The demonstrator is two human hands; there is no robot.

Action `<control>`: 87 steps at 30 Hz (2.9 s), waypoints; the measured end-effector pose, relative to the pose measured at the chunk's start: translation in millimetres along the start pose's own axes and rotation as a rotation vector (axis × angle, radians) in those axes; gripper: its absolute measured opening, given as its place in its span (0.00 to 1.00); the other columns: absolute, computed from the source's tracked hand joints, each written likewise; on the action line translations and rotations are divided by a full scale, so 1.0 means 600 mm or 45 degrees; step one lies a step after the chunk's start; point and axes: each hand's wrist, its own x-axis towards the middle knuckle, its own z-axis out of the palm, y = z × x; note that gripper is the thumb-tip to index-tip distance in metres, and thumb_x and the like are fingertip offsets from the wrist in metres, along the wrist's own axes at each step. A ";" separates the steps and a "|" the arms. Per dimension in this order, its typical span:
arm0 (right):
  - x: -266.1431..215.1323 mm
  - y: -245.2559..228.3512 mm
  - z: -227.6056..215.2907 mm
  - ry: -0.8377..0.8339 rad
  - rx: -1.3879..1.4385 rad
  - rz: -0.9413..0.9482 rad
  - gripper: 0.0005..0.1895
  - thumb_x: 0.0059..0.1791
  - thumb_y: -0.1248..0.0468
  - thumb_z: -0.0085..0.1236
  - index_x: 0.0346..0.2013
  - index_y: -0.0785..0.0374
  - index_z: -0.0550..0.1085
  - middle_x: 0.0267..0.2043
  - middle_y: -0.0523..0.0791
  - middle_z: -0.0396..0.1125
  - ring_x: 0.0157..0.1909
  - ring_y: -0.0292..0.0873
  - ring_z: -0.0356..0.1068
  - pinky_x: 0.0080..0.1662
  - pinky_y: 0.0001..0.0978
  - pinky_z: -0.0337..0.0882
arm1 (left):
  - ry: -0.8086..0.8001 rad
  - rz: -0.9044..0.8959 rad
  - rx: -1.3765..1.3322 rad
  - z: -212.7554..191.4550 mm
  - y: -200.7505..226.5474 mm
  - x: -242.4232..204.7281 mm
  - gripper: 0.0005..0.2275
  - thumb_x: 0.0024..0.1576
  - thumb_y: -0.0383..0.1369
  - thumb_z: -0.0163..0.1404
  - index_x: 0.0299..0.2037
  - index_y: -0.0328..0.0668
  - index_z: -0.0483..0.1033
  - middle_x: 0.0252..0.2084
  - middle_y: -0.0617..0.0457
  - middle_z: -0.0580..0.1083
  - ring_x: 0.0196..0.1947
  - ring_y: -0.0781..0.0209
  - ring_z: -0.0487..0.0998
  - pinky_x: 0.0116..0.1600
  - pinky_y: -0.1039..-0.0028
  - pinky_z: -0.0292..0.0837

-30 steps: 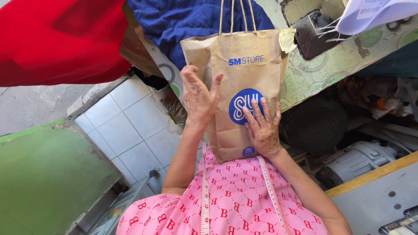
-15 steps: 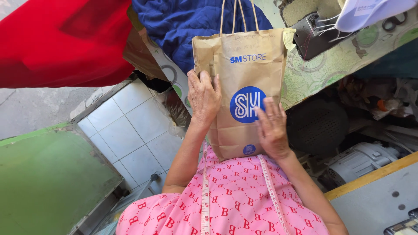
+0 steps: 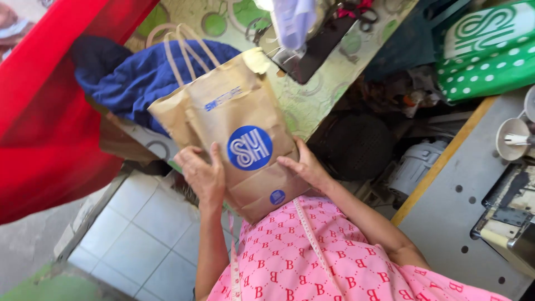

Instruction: Folding a pink garment, placing it into a paper bag, and marking labels with a pen

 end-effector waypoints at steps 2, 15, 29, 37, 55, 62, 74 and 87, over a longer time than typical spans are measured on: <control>0.022 0.016 0.001 -0.004 -0.024 -0.048 0.46 0.44 0.46 0.71 0.70 0.55 0.61 0.68 0.59 0.61 0.71 0.62 0.58 0.69 0.56 0.59 | 0.058 -0.002 -0.014 -0.008 -0.013 0.001 0.17 0.61 0.43 0.59 0.42 0.45 0.62 0.42 0.48 0.62 0.46 0.36 0.74 0.52 0.56 0.72; 0.087 -0.073 -0.073 -0.645 -0.330 -0.083 0.48 0.44 0.44 0.69 0.71 0.59 0.58 0.65 0.64 0.63 0.68 0.65 0.62 0.68 0.55 0.63 | 0.308 -0.119 0.295 0.011 -0.038 -0.003 0.11 0.67 0.37 0.52 0.47 0.41 0.64 0.43 0.46 0.65 0.49 0.39 0.72 0.54 0.56 0.70; 0.374 0.179 -0.488 0.059 0.319 -0.240 0.16 0.55 0.73 0.56 0.57 0.70 0.72 0.49 0.58 0.73 0.44 0.51 0.77 0.47 0.39 0.80 | 0.258 -0.323 0.818 0.037 0.099 0.004 0.11 0.62 0.24 0.54 0.51 0.30 0.67 0.67 0.26 0.60 0.57 0.22 0.69 0.60 0.43 0.66; 0.457 0.158 -0.578 0.078 0.251 -0.365 0.14 0.56 0.74 0.54 0.57 0.69 0.71 0.48 0.54 0.72 0.44 0.45 0.76 0.46 0.34 0.81 | 0.175 -0.350 0.735 0.064 0.204 -0.031 0.26 0.59 0.32 0.57 0.67 0.32 0.65 0.71 0.25 0.56 0.67 0.24 0.62 0.67 0.43 0.61; 0.436 0.138 -0.837 0.693 0.184 -0.403 0.10 0.56 0.72 0.50 0.53 0.64 0.72 0.47 0.48 0.72 0.42 0.38 0.75 0.40 0.23 0.78 | -0.054 0.186 0.515 0.160 0.298 -0.010 0.10 0.62 0.23 0.53 0.52 0.29 0.78 0.68 0.29 0.66 0.69 0.32 0.64 0.72 0.50 0.60; 0.442 0.094 -0.838 0.712 0.159 -0.482 0.10 0.56 0.73 0.50 0.52 0.67 0.72 0.46 0.52 0.73 0.41 0.40 0.77 0.42 0.26 0.80 | -0.180 0.206 0.543 0.202 0.334 -0.002 0.09 0.63 0.25 0.51 0.52 0.32 0.77 0.69 0.29 0.66 0.72 0.32 0.62 0.76 0.43 0.52; 0.554 -0.053 -0.671 0.475 0.565 -0.595 0.07 0.56 0.71 0.54 0.48 0.69 0.74 0.40 0.55 0.74 0.37 0.47 0.80 0.40 0.41 0.86 | -0.168 0.306 0.706 0.258 0.311 -0.040 0.11 0.61 0.38 0.54 0.49 0.46 0.75 0.64 0.42 0.71 0.67 0.45 0.71 0.72 0.52 0.60; 0.596 -0.163 -0.614 0.417 0.872 -0.339 0.05 0.48 0.63 0.57 0.34 0.60 0.70 0.26 0.46 0.72 0.20 0.40 0.72 0.22 0.29 0.74 | -0.359 0.143 0.650 0.263 0.301 -0.080 0.09 0.63 0.33 0.48 0.51 0.42 0.73 0.65 0.39 0.69 0.67 0.42 0.68 0.73 0.48 0.56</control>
